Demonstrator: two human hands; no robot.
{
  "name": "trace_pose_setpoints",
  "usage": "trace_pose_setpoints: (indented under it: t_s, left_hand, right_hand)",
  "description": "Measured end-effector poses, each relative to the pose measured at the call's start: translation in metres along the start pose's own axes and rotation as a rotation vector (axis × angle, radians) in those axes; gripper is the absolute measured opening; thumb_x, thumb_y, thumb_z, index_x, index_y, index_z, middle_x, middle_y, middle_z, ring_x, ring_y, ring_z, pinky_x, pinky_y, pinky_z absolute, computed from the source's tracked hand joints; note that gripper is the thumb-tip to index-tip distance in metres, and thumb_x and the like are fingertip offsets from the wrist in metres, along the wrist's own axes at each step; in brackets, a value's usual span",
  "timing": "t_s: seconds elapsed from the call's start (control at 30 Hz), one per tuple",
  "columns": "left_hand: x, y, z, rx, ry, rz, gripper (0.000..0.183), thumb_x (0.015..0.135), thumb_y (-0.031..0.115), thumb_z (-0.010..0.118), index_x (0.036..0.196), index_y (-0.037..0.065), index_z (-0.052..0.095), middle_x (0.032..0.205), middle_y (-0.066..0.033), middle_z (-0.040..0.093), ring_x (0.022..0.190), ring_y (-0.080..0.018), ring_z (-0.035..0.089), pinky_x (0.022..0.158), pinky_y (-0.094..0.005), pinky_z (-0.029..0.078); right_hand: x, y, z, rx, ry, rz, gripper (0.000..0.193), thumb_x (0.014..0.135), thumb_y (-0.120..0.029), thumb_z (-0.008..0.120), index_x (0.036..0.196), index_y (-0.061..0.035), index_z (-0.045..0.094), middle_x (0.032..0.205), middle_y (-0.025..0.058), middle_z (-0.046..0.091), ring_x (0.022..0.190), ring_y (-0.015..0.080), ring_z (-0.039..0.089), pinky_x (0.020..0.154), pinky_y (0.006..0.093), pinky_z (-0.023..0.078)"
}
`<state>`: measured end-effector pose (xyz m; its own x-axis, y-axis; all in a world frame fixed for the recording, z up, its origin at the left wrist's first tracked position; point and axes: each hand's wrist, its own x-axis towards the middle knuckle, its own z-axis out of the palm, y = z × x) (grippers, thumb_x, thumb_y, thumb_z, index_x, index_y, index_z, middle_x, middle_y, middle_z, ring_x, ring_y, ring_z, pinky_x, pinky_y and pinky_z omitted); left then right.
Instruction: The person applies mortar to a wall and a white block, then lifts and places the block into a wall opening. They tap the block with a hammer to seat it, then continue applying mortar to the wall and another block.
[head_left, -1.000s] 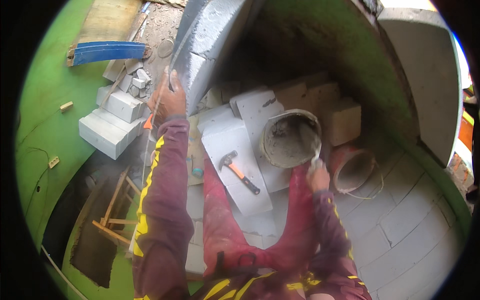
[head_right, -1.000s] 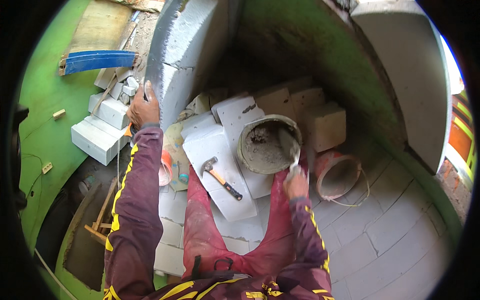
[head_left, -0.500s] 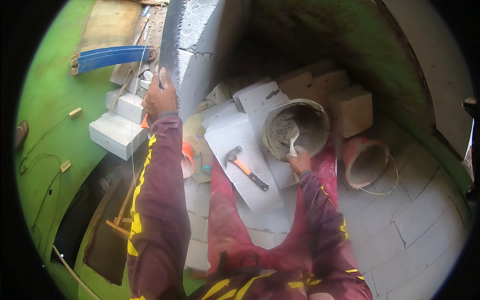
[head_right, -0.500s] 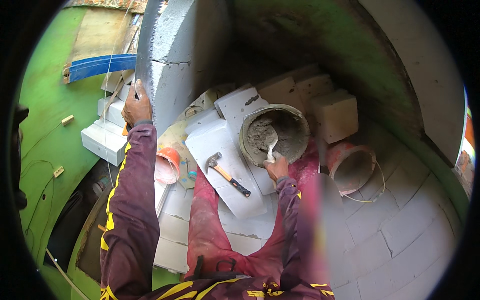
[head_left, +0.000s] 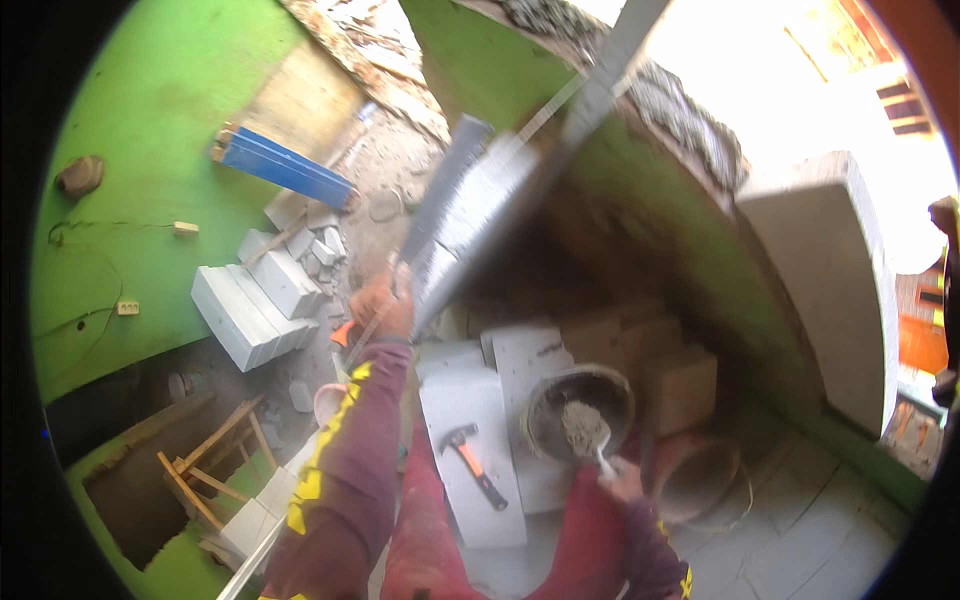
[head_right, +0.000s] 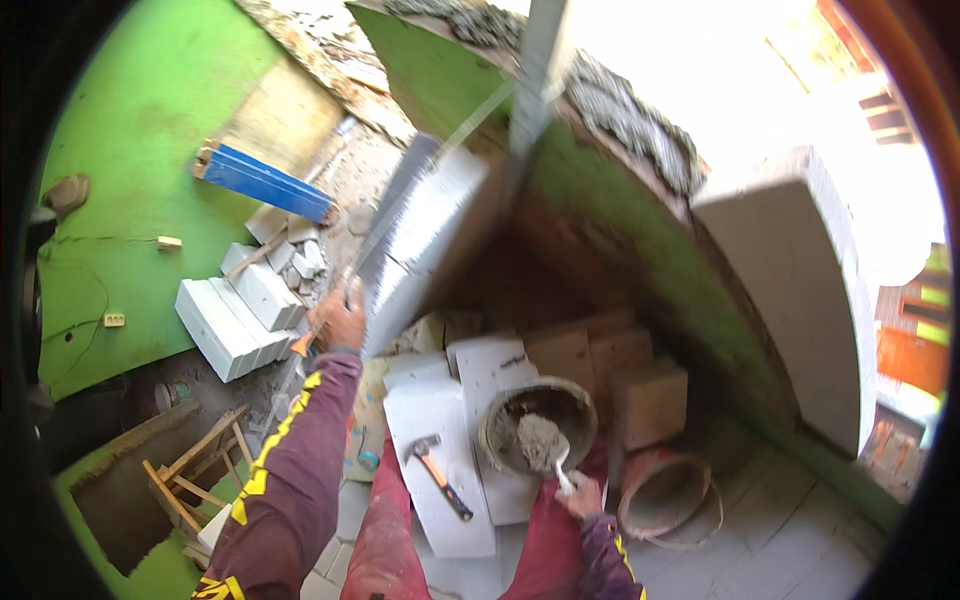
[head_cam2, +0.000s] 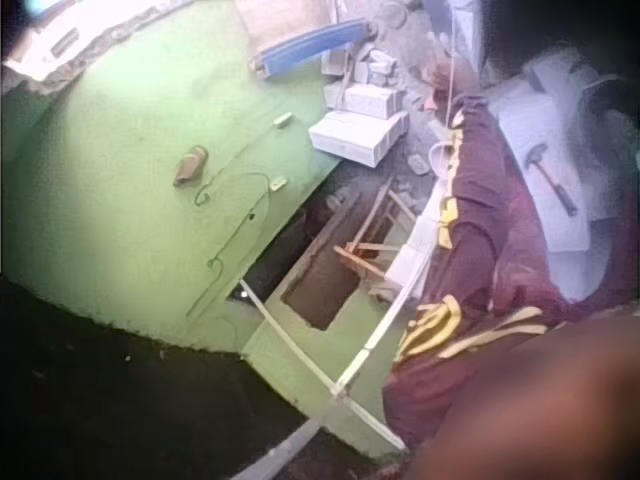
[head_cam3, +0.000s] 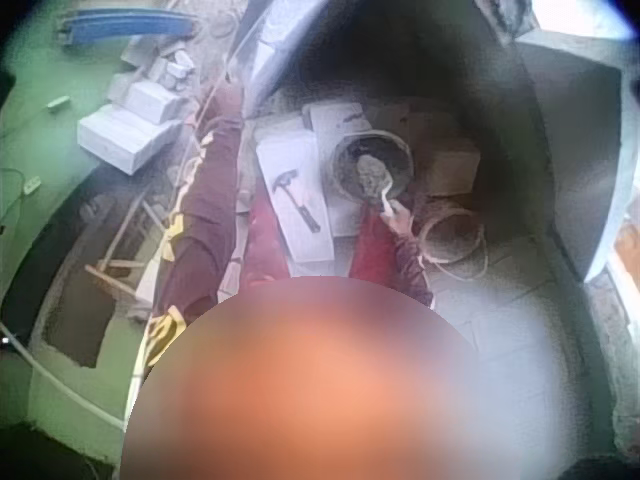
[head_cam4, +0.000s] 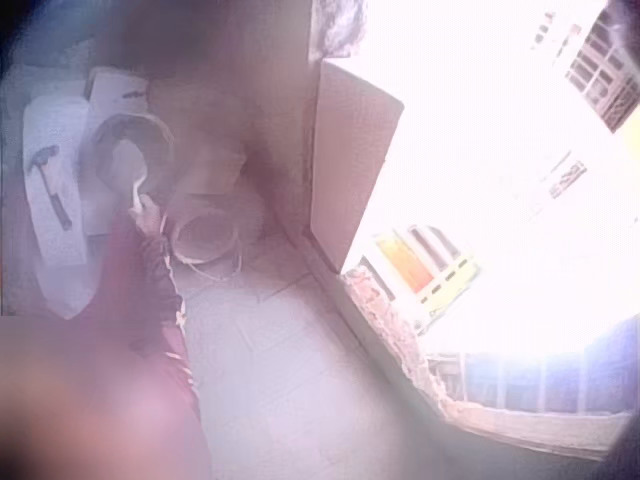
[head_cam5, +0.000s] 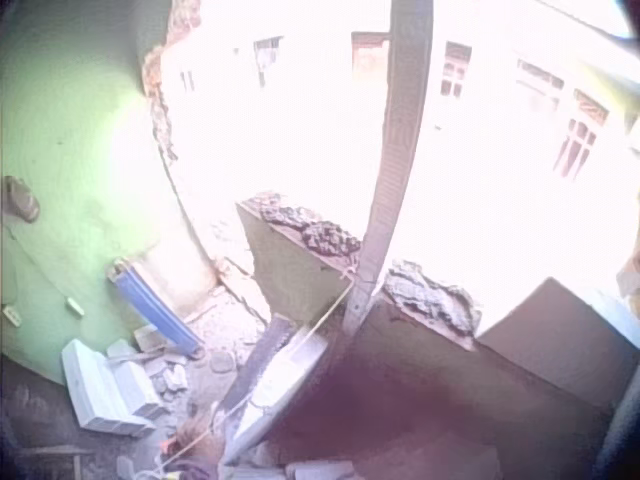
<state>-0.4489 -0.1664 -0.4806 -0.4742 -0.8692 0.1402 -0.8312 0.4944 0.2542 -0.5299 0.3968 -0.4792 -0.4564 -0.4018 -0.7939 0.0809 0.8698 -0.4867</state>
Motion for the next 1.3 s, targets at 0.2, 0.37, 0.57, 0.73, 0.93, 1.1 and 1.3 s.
trace_pose_setpoints:
  t_s: [0.2, 0.37, 0.57, 0.73, 0.93, 1.1, 1.3]
  left_hand:
    - [-0.002, 0.004, -0.002, -0.017, -0.034, -0.045, 0.035, 0.098, 0.037, 0.060, 0.126, 0.017, 0.070, 0.101, -0.0068, 0.074, 0.089, -0.0251, 0.067, 0.095, -0.0395, 0.043]
    - [-0.001, 0.002, -0.004, -0.040, 0.023, -0.041, 0.034, 0.097, 0.038, 0.061, 0.124, 0.018, 0.071, 0.104, -0.0043, 0.075, 0.089, -0.0237, 0.067, 0.095, -0.0399, 0.042]
    - [0.001, 0.002, -0.006, -0.063, 0.033, -0.063, 0.035, 0.096, 0.038, 0.062, 0.123, 0.018, 0.071, 0.103, -0.0042, 0.074, 0.089, -0.0235, 0.066, 0.094, -0.0406, 0.042]
    - [0.000, 0.001, -0.009, -0.058, -0.031, -0.078, 0.036, 0.096, 0.038, 0.062, 0.124, 0.018, 0.071, 0.105, -0.0041, 0.074, 0.090, -0.0234, 0.065, 0.094, -0.0399, 0.041]
    - [0.004, 0.002, -0.010, -0.071, -0.021, -0.105, 0.035, 0.094, 0.037, 0.065, 0.123, 0.017, 0.072, 0.102, -0.0038, 0.074, 0.090, -0.0239, 0.065, 0.095, -0.0394, 0.040]
    - [0.000, 0.002, -0.007, -0.101, -0.017, -0.109, 0.037, 0.094, 0.036, 0.065, 0.125, 0.018, 0.070, 0.103, -0.0032, 0.073, 0.091, -0.0237, 0.064, 0.095, -0.0400, 0.040]
    - [0.003, 0.002, -0.009, -0.138, -0.029, -0.117, 0.037, 0.094, 0.036, 0.064, 0.125, 0.017, 0.070, 0.107, -0.0037, 0.073, 0.095, -0.0240, 0.064, 0.098, -0.0418, 0.039]
  right_hand:
    - [-0.023, -0.181, -0.063, 0.242, -0.111, 0.006, 0.025, 0.079, -0.016, 0.073, 0.096, 0.0008, 0.066, 0.078, -0.0007, 0.056, 0.069, 0.0084, 0.049, 0.062, 0.0274, 0.043]
    - [-0.018, -0.369, -0.118, 0.508, -0.209, -0.389, 0.039, 0.082, -0.021, 0.067, 0.111, 0.0049, 0.061, 0.080, 0.0054, 0.061, 0.067, 0.0111, 0.057, 0.061, 0.0260, 0.048]
    - [0.044, -0.575, -0.157, 0.308, 0.102, -0.804, 0.044, 0.084, -0.033, 0.062, 0.107, 0.0049, 0.061, 0.076, 0.0069, 0.060, 0.061, 0.0127, 0.056, 0.056, 0.0275, 0.046]
    - [0.158, -0.714, -0.160, 0.004, 0.462, -0.815, 0.032, 0.087, -0.026, 0.059, 0.094, 0.0050, 0.063, 0.077, 0.0077, 0.060, 0.069, 0.0175, 0.058, 0.064, 0.0338, 0.048]
    - [0.292, -0.751, -0.147, -0.630, 0.740, -0.518, 0.026, 0.090, -0.016, 0.054, 0.098, 0.0057, 0.065, 0.101, 0.0248, 0.070, 0.096, 0.0374, 0.068, 0.089, 0.0451, 0.051]
    - [0.259, -0.730, -0.163, -0.014, 0.429, -0.685, 0.023, 0.093, -0.018, 0.057, 0.099, 0.0041, 0.061, 0.084, 0.0165, 0.064, 0.073, 0.0258, 0.065, 0.063, 0.0406, 0.055]
    - [0.240, -0.709, -0.133, 0.357, 0.066, -0.437, 0.018, 0.094, -0.018, 0.061, 0.096, -0.0005, 0.059, 0.070, 0.0066, 0.054, 0.054, 0.0184, 0.057, 0.047, 0.0330, 0.053]
